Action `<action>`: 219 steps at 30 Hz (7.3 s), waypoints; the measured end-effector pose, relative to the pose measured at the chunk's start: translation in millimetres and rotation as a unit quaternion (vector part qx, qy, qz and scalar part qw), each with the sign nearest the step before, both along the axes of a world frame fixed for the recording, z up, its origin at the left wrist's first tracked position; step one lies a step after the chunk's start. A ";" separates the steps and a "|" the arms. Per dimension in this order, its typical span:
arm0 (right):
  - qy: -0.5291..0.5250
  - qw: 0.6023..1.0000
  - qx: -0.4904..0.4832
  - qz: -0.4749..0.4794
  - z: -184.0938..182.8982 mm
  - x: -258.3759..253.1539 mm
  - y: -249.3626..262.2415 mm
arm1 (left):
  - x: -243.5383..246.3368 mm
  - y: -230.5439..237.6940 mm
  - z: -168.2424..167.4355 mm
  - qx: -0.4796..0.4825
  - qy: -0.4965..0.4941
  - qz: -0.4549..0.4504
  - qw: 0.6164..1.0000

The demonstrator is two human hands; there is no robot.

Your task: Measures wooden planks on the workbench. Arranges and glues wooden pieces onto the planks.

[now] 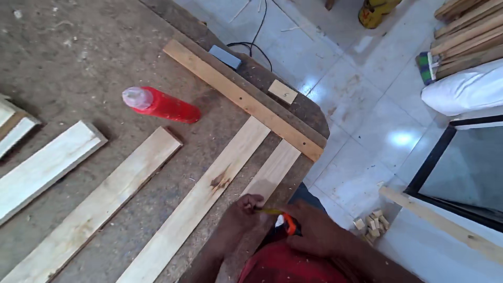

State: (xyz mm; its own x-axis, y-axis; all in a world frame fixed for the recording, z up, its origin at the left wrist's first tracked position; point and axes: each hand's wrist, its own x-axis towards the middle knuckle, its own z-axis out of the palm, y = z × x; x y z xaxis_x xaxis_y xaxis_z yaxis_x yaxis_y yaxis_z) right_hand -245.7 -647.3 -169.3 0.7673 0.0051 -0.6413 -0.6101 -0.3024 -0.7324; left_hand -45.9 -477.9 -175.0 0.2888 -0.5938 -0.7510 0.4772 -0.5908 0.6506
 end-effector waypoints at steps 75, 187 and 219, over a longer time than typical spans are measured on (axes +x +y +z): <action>0.142 0.964 -0.002 -0.225 -36.4 -14.4 -120.7 | -42.7 185.7 -15.1 0.298 -0.473 -0.240 0.793; 0.163 0.957 0.011 -0.240 -42.2 -17.0 -119.2 | 95.6 214.5 -52.1 0.284 -0.580 -0.242 0.724; 0.159 0.956 0.028 -0.246 -47.6 -17.9 -118.1 | 97.6 203.2 -47.2 0.318 -0.556 -0.221 0.735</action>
State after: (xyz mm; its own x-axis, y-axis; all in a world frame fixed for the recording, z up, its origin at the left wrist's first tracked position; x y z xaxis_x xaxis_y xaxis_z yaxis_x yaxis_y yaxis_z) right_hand -263.5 -765.4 -216.9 0.4516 -0.2645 -0.8521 -0.8632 0.1122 -0.4923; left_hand 51.6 -274.7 -222.2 0.8190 -0.4452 -0.3620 -0.4712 -0.8818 0.0185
